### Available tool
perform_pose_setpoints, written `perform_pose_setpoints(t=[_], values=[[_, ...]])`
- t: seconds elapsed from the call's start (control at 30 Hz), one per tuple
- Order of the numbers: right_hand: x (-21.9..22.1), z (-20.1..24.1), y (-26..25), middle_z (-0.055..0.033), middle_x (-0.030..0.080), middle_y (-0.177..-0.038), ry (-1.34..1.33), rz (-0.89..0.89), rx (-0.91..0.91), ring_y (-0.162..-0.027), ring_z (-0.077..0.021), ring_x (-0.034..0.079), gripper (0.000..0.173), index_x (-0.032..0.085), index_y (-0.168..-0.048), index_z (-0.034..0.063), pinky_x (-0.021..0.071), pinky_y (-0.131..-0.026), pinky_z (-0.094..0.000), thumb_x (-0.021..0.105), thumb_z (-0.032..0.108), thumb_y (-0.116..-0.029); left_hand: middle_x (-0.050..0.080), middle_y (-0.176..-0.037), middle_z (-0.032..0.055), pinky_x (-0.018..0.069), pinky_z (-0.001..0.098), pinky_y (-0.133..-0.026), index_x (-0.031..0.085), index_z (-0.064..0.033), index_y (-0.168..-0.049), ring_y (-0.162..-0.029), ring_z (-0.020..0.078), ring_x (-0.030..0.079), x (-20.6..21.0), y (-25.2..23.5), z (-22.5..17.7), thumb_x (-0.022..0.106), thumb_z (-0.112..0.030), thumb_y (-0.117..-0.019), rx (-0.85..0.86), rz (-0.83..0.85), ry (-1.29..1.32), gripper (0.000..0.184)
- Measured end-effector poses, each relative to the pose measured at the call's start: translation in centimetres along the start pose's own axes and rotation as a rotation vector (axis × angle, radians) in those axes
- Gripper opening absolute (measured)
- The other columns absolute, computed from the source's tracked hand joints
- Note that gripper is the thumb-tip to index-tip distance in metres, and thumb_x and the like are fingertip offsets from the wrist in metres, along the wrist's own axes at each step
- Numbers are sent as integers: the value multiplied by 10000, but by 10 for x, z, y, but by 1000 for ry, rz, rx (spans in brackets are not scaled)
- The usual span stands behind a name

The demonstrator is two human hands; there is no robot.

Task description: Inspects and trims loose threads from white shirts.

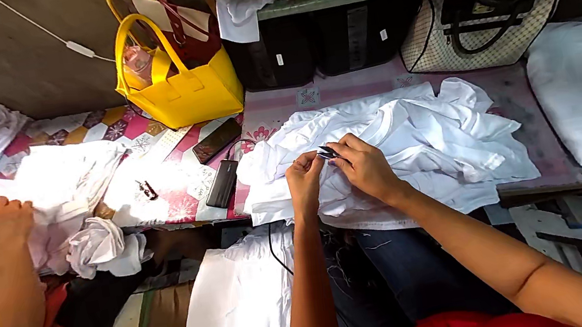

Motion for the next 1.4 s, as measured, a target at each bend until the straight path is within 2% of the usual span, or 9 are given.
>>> perform_pose_setpoints(t=[0.53, 0.67, 0.73, 0.9, 1.0, 1.07, 1.2, 1.3, 1.4], values=[[-9, -6, -6, -124, 697, -966, -64, 28, 63, -825, -268, 686, 201, 780, -1115, 49, 565, -705, -471, 643, 120, -985, 724, -822, 18, 520, 217, -679, 752, -4, -990, -681, 5, 609, 0, 4, -6, 696, -56, -930, 168, 5, -232, 97], [-18, -18, -13, -146, 690, -1052, -340, 14, 292, -926, -231, 673, 247, 711, -1198, -9, 563, -842, -421, 603, 127, -1022, 714, -818, 19, 502, 212, -653, 744, 2, -1001, -663, 4, 584, -2, 4, -4, 685, -67, -943, 183, 0, -241, 108], [-14, -27, -17, -121, 655, -963, -471, 52, 448, -815, -190, 608, 289, 643, -1226, 9, 519, -758, -400, 572, 228, -1051, 729, -857, 33, 514, 223, -667, 741, 3, -1028, -680, 15, 602, -3, 5, -3, 692, -73, -945, 202, -7, -254, 123], [4, -28, -40, -42, 582, -754, -605, 281, 435, -636, -92, 496, 198, 682, -973, 15, 439, -605, -296, 671, 211, -999, 746, -1003, 161, 583, 381, -857, 731, 51, -1090, -905, 202, 721, -2, 2, -14, 625, -53, -988, 449, -88, -485, 180], [10, -32, -81, -122, 658, -858, -472, 193, 338, -764, -187, 602, 230, 691, -1042, -32, 516, -746, -407, 633, 188, -1009, 707, -1146, 227, 537, 488, -956, 709, 52, -1176, -1095, 370, 672, 1, -3, -28, 530, -1, -999, 676, -289, -769, 258], [25, -42, -106, -174, 670, -872, -305, 162, 257, -807, -285, 638, 268, 693, -1050, -41, 514, -782, -497, 616, 213, -1021, 707, -1171, 223, 530, 513, -985, 714, 47, -1172, -1128, 388, 667, 18, -6, -26, 563, 1, -959, 784, -223, -875, 265], [70, -100, -114, -225, 710, -1056, -96, 238, 283, -1028, -397, 683, 280, 678, -1167, -16, 506, -904, -616, 528, 193, -1057, 539, -1492, 207, 235, 595, -1230, 583, -12, -1421, -1444, 387, 441, 4, -43, 37, 455, -215, -1076, 386, 34, -1127, 421], [62, -125, -111, -193, 712, -1071, -226, 70, 401, -1041, -336, 680, 357, 669, -1216, -17, 516, -963, -538, 398, 181, -1094, 575, -1447, 212, 311, 546, -1207, 603, 14, -1381, -1414, 375, 475, -35, -58, 36, 434, -202, -1080, 183, -56, -1049, 408], [32, -98, -105, -196, 697, -1008, -232, -58, 314, -957, -326, 677, 344, 675, -1177, -34, 523, -899, -524, 402, 157, -1090, 631, -1328, 271, 402, 537, -1145, 664, 90, -1247, -1314, 420, 555, -30, -50, 13, 500, -69, -1030, 342, -142, -900, 315]])
Point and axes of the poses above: each hand's wrist, its own y-axis away from the middle knuckle, its own x-axis out of the palm, z = x × y, the point moved 3 cm from there along -y, towards the middle knuckle
